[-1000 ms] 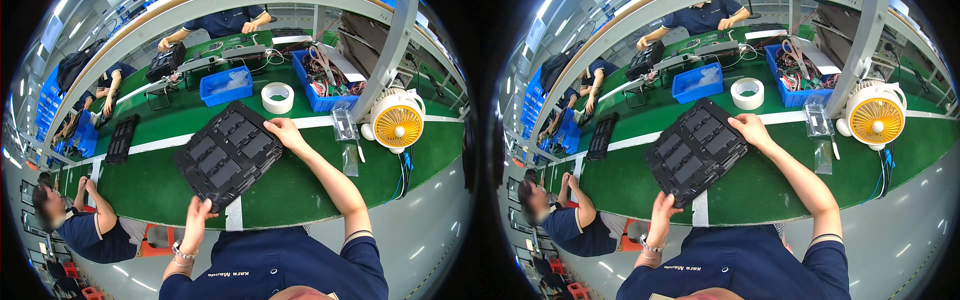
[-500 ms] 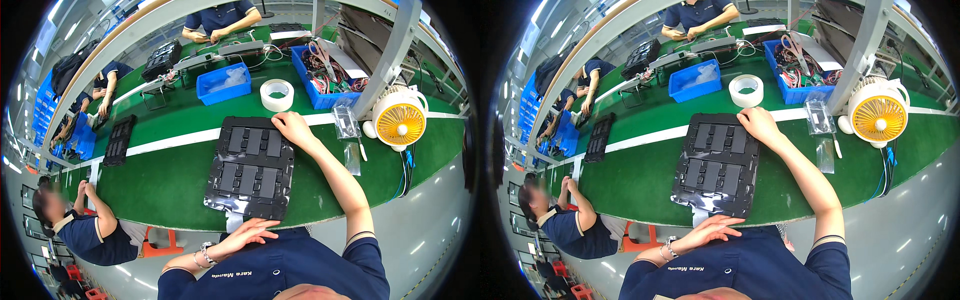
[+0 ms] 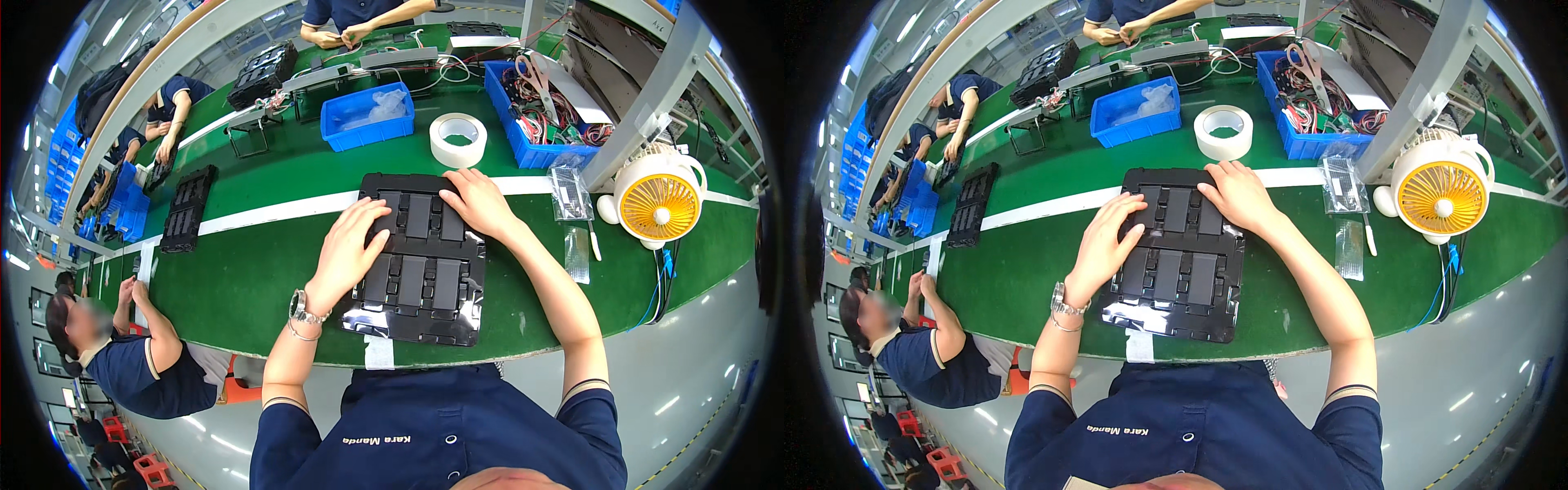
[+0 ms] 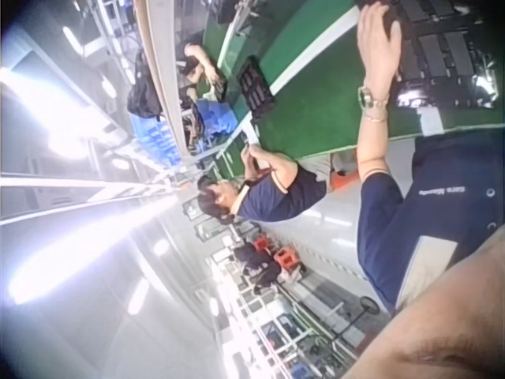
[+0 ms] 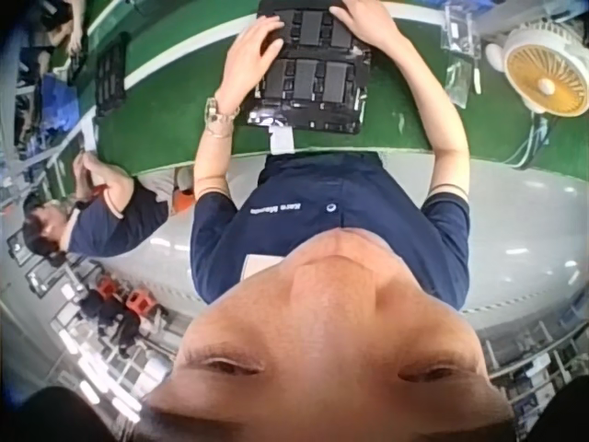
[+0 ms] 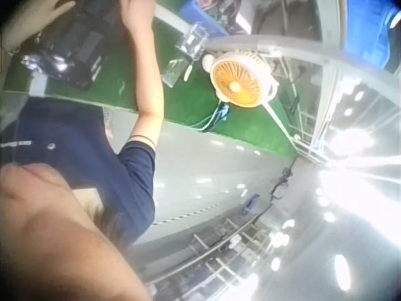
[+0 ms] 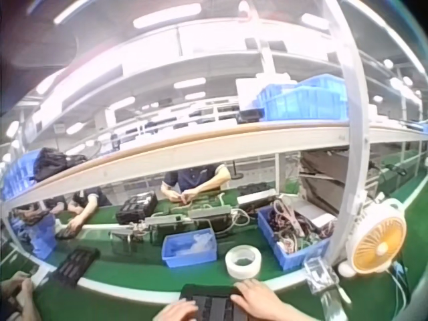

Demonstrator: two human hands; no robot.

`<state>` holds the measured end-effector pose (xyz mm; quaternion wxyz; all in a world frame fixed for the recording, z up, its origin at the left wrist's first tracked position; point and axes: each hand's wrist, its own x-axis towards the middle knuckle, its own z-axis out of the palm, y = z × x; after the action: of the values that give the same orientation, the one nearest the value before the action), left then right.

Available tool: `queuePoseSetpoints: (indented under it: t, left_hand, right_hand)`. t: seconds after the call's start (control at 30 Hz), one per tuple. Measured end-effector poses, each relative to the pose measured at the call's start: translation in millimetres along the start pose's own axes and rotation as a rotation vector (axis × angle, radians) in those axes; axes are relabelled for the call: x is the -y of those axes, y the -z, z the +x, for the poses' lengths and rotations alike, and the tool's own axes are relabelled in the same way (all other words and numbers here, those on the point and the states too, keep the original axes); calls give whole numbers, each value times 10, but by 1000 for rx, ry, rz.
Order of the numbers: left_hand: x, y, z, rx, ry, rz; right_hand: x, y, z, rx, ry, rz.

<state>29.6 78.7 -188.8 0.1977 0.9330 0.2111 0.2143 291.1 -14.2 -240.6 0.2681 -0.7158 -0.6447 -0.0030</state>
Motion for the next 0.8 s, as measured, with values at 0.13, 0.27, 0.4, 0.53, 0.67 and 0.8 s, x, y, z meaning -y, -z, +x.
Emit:
queuePoseSetpoints:
  t: [0.13,0.27,0.4,0.53,0.67,0.8]
  left_hand:
    - [130,-11,7,112,-6,48]
    - [139,-17,-31,152,-8,54]
    - [118,-15,-68,126,-4,39]
    - [92,-20,-111,101,-10,14]
    - [53,48,-125,134,-10,14]
    - [97,78,-154,172,-29,7]
  right_hand:
    - [-30,28,10,24,34,58]
    - [-29,82,22,46,69,125]
    - [-9,97,29,72,101,154]
    - [84,108,30,113,113,178]
    - [189,51,18,113,211,154]
    - [296,76,-13,133,162,156]
